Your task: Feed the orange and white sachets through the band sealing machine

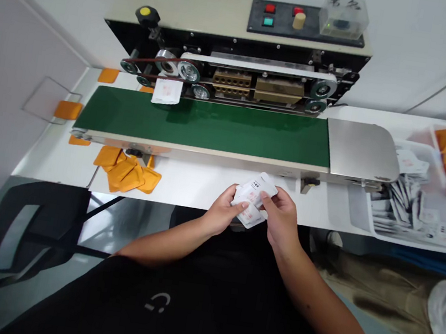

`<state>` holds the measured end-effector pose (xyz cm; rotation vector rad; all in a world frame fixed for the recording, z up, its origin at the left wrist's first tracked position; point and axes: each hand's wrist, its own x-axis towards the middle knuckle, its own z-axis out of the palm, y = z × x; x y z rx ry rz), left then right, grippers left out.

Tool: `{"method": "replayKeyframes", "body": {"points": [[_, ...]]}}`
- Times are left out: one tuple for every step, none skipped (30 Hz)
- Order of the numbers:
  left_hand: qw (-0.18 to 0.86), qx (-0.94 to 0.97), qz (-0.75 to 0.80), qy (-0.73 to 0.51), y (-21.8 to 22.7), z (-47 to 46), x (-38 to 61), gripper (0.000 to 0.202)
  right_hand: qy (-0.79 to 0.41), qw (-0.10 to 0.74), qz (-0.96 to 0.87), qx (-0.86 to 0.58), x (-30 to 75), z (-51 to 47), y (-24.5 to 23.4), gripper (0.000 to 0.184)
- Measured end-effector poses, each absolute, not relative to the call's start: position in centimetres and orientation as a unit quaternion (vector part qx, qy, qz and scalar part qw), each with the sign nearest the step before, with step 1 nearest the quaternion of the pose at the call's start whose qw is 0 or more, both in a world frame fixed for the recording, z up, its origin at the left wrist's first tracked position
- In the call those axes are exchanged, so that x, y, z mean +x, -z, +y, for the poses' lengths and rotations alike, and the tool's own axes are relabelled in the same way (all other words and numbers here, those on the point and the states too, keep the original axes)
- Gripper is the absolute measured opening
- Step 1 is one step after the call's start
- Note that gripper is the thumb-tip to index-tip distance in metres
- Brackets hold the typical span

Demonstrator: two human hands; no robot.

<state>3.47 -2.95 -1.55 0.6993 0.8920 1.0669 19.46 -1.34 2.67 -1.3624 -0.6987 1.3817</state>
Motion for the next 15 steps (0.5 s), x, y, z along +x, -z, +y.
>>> {"method": "replayKeyframes", "body": {"points": [[0.712,0.316,0.403,-0.480,1.59,-2.95,3.45,0.058,-0.573,0.517,-0.288,-0.567,19.49,-1.34,-2.60,0.037],[0.713,0.316,0.404,-0.478,1.63,-2.95,3.43,0.059,-0.572,0.520,-0.286,-0.567,19.53,-1.34,-2.52,0.037],[0.714,0.317,0.405,-0.475,1.67,-2.96,3.42,0.060,-0.570,0.524,-0.283,-0.566,19.58,-1.35,-2.44,0.037],[0.715,0.317,0.407,-0.472,1.70,-2.97,3.40,0.061,-0.567,0.529,-0.280,-0.565,19.62,-1.35,-2.37,0.037],[0.716,0.318,0.410,-0.468,1.72,-2.98,3.38,0.062,-0.565,0.535,-0.277,-0.564,19.67,-1.35,-2.31,0.037],[0.717,0.319,0.412,-0.463,1.74,-2.98,3.37,0.062,-0.564,0.540,-0.273,-0.563,19.70,-1.35,-2.28,0.038],[0.718,0.321,0.414,-0.459,1.75,-2.99,3.35,0.062,-0.564,0.544,-0.268,-0.560,19.73,-1.36,-2.26,0.038],[0.718,0.324,0.415,-0.455,1.77,-3.00,3.34,0.061,-0.566,0.548,-0.263,-0.557,19.75,-1.36,-2.27,0.039],[0.718,0.328,0.415,-0.452,1.78,-3.00,3.32,0.060,-0.570,0.552,-0.256,-0.552,19.76,-1.37,-2.31,0.040],[0.718,0.332,0.415,-0.450,1.80,-3.00,3.31,0.059,-0.577,0.555,-0.249,-0.546,19.78,-1.36,-2.36,0.041],[0.717,0.335,0.415,-0.448,1.82,-3.01,3.30,0.058,-0.586,0.555,-0.241,-0.539,19.81,-1.34,-2.43,0.041],[0.716,0.337,0.415,-0.449,1.83,-3.02,3.28,0.058,-0.600,0.553,-0.232,-0.530,19.86,-1.31,-2.51,0.041],[0.716,0.337,0.415,-0.450,1.84,-3.03,3.27,0.058,-0.617,0.547,-0.222,-0.521,19.94,-1.25,-2.60,0.040],[0.715,0.337,0.414,-0.451,1.84,-3.05,3.24,0.058,-0.637,0.536,-0.211,-0.512,20.05,-1.17,-2.70,0.038],[0.715,0.337,0.412,-0.453,1.84,-3.07,3.21,0.058,-0.658,0.522,-0.200,-0.504,20.20,-1.06,-2.81,0.035]]}}
